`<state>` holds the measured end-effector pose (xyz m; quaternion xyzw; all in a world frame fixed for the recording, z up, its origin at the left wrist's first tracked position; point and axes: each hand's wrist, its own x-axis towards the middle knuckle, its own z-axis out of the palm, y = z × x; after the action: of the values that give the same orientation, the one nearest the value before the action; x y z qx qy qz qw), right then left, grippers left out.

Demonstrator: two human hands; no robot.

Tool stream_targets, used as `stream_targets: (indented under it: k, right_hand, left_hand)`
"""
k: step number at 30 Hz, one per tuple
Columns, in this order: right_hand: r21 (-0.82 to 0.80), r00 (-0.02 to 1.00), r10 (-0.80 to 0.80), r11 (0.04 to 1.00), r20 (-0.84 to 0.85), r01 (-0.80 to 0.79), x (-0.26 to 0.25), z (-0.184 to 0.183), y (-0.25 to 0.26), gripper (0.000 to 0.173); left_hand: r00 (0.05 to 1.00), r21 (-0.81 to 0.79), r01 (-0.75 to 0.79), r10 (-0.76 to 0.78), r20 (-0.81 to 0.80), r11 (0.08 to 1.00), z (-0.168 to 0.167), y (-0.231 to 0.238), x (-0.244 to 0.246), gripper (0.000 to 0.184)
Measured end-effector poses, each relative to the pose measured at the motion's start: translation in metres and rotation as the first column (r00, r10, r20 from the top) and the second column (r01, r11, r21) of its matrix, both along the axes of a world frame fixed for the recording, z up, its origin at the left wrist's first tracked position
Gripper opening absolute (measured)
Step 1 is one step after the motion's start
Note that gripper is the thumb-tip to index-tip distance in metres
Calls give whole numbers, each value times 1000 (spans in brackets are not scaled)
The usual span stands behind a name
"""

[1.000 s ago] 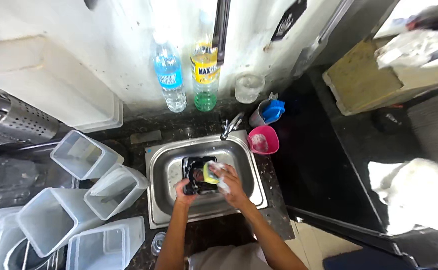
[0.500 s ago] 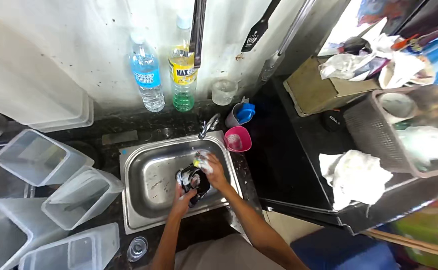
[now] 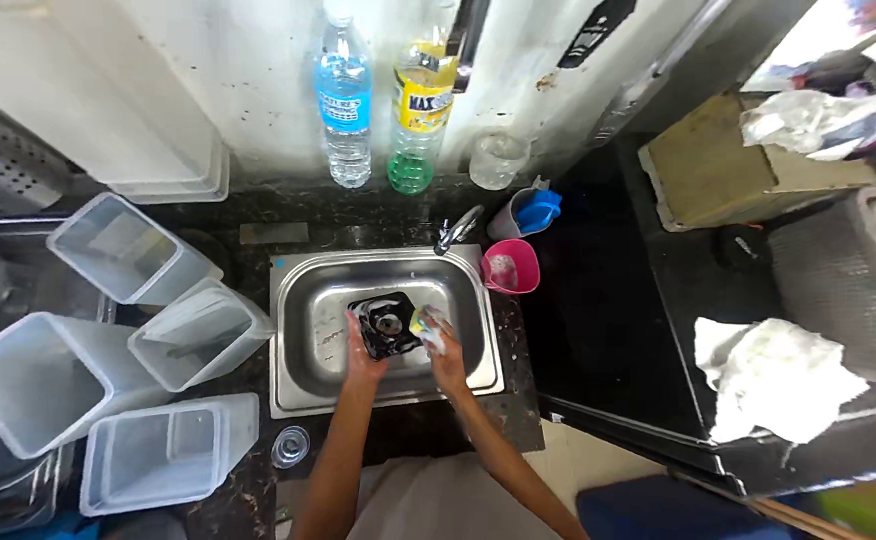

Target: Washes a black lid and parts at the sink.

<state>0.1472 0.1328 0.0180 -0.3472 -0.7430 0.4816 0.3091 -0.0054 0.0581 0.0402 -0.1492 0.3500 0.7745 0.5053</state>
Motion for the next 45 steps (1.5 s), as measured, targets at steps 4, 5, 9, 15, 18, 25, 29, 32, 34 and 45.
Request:
stream_targets:
  k: [4,5,9,15,18,25,29,32,34,45]
  right_hand:
    - [211,974,73,970,212,-119,-17,22,-35,39]
    - [245,968,96,957,231,-153,-24,29,-40,40]
    - [211,939,163,949,304,-233,-59,48,-21,39]
    - [56,911,-5,998,413,-20,-91,41,37,33]
    - [220,861,-276,955,427,198,-76,38,41,32]
    - [66,968,-46,997,248,31,-79,47,-12,24]
    - [-6,919,198,978,342,-209,-54,70,-6,22]
    - [-15,814,325,931,481,-364,-42,71,22,21]
    - [38,736,314,908,599,-418,-47,66,34,19]
    - [216,554,621,536,554,-816,-30,44,64,21]
  left_hand:
    - [1000,-146,-16,16,0,989,3,22,-2,77]
    - [999,-179,0,-7,-37,984,4,23,2,72]
    - [991,-159,15,-35,-129,987,10,17,20,52]
    - [983,-18,84,-86,-163,996,4,14,27,44]
    - [996,-54,36,-40,-86,998,6,11,14,34]
    - [987,-96,24,-39,-156,995,0,16,18,48]
    - [990,-78,-43,32,-134,996,-5,8,8,52]
    - [984,-60,-8,-2,-178,998,-9,-1,5,50]
    - [981,-78,9,-24,-194,997,-6,-2,11,48]
    - [939,-163,310,-329,-105,937,13,-15,-8,48]
